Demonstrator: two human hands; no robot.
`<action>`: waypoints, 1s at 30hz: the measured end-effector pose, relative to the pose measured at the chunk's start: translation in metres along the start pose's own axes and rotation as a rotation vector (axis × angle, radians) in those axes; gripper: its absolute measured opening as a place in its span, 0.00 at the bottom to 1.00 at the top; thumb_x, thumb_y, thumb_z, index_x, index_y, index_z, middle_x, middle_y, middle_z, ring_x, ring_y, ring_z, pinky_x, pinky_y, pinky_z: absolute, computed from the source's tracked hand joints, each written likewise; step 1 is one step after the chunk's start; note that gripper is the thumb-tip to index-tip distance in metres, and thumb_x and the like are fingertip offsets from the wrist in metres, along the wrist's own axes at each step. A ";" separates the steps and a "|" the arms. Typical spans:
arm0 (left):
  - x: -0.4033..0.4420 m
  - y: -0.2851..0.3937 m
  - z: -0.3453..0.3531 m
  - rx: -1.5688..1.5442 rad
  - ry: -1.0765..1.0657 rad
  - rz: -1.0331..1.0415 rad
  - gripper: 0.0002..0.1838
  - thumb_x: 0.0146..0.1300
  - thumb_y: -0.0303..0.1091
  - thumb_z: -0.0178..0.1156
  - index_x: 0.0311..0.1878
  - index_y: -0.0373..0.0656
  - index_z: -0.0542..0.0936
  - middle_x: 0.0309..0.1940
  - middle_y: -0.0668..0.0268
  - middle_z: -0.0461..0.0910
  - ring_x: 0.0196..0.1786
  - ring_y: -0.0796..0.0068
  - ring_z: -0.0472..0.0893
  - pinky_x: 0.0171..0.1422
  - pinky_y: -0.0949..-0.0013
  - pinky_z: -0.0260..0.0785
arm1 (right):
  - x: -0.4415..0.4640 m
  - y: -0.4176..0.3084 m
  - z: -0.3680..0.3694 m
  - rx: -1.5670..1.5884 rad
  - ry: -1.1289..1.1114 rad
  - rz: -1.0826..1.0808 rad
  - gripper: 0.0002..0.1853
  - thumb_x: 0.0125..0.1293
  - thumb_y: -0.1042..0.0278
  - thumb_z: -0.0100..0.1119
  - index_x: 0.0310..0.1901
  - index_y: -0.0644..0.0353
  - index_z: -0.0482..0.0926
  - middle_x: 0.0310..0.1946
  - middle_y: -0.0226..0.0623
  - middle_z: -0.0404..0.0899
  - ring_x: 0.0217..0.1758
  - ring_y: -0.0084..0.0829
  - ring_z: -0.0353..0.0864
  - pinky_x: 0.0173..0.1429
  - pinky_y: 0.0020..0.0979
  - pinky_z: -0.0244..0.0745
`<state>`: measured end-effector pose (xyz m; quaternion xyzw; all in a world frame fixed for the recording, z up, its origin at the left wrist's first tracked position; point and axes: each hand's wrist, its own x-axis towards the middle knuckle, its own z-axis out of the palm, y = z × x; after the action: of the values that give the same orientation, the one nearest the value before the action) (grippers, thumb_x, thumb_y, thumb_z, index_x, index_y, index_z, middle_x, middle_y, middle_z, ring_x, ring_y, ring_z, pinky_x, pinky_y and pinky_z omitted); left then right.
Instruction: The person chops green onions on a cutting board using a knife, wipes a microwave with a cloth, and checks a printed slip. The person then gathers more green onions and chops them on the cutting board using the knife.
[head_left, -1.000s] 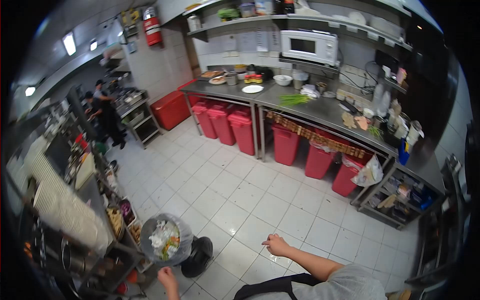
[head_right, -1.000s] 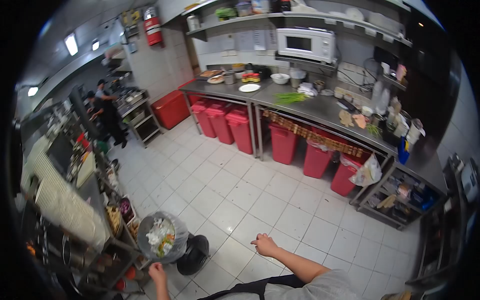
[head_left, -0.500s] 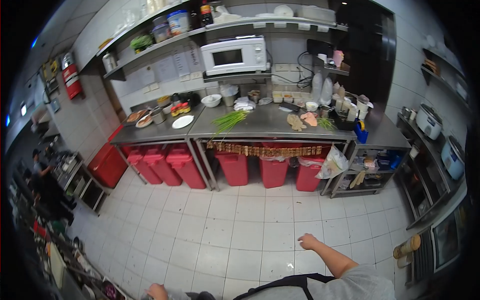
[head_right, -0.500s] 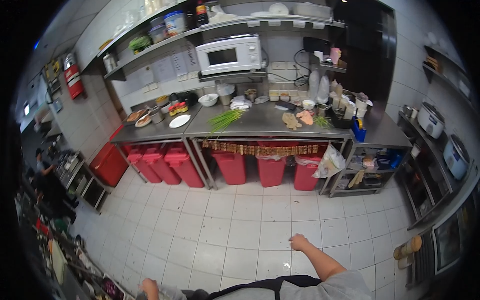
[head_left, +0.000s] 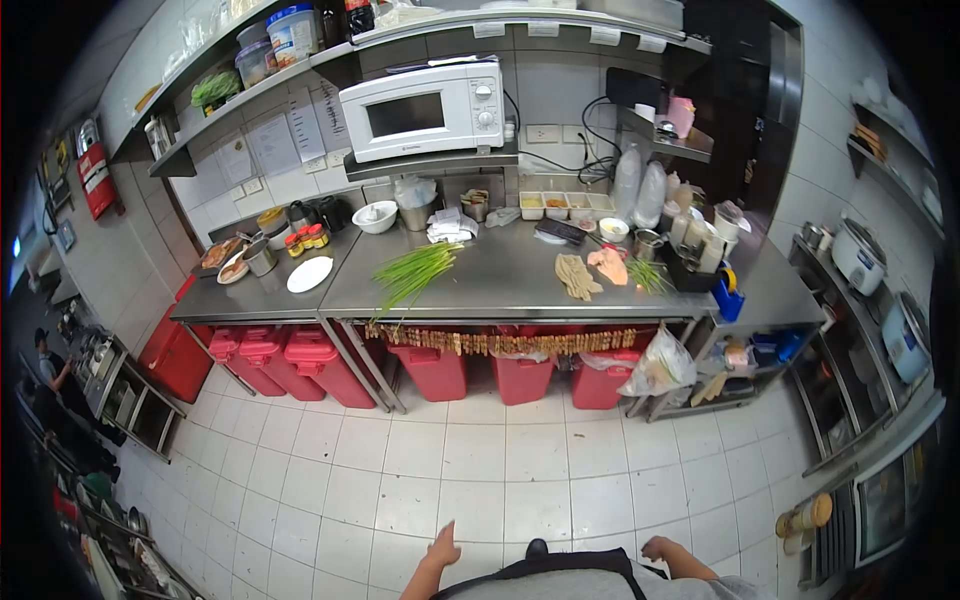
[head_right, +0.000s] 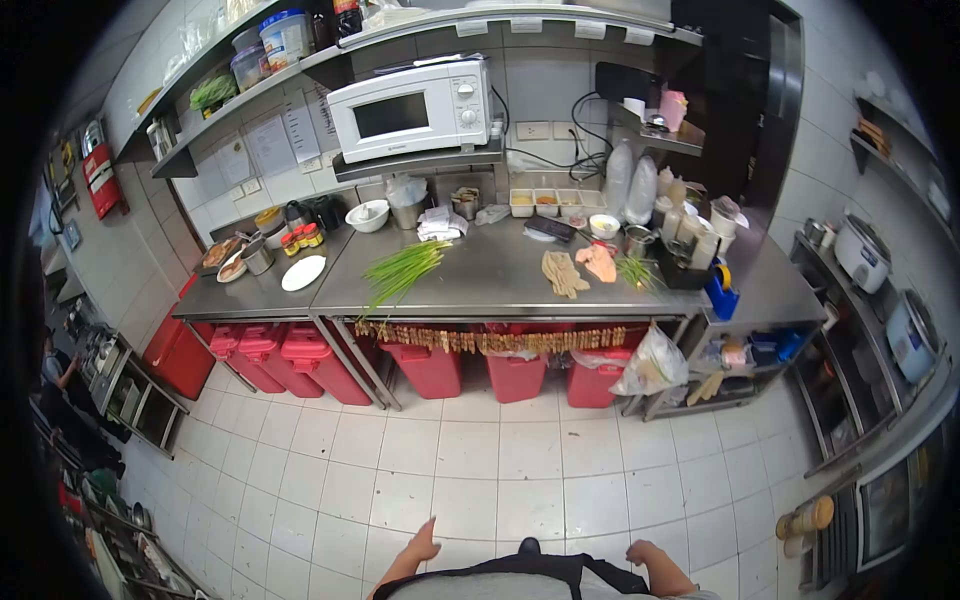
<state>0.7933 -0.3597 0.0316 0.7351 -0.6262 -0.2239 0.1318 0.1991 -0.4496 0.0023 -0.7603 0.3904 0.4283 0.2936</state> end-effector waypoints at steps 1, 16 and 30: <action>-0.007 -0.017 0.008 -0.121 -0.085 -0.024 0.41 0.56 0.35 0.59 0.74 0.43 0.56 0.57 0.46 0.77 0.62 0.46 0.74 0.67 0.55 0.67 | 0.012 0.004 -0.031 -0.013 0.049 0.000 0.17 0.59 0.57 0.52 0.42 0.57 0.85 0.48 0.46 0.83 0.50 0.45 0.83 0.53 0.44 0.77; 0.124 -0.061 -0.004 -0.205 -0.452 -0.586 0.30 0.56 0.39 0.61 0.61 0.33 0.73 0.53 0.43 0.78 0.61 0.46 0.76 0.67 0.57 0.68 | 0.008 -0.076 -0.647 0.268 1.307 -0.134 0.20 0.65 0.60 0.56 0.57 0.56 0.76 0.65 0.41 0.66 0.68 0.44 0.64 0.65 0.51 0.62; 0.446 0.044 -0.099 -0.615 -0.058 -0.113 0.16 0.62 0.39 0.61 0.50 0.40 0.81 0.47 0.51 0.83 0.49 0.53 0.83 0.53 0.61 0.77 | 0.023 0.162 -0.791 0.534 1.149 0.011 0.14 0.62 0.59 0.58 0.40 0.61 0.85 0.35 0.52 0.84 0.43 0.48 0.84 0.49 0.41 0.77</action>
<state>0.8561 -0.8135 0.0651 0.6877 -0.4910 -0.4305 0.3174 0.4037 -1.1599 0.3280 -0.7673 0.5832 -0.1589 0.2144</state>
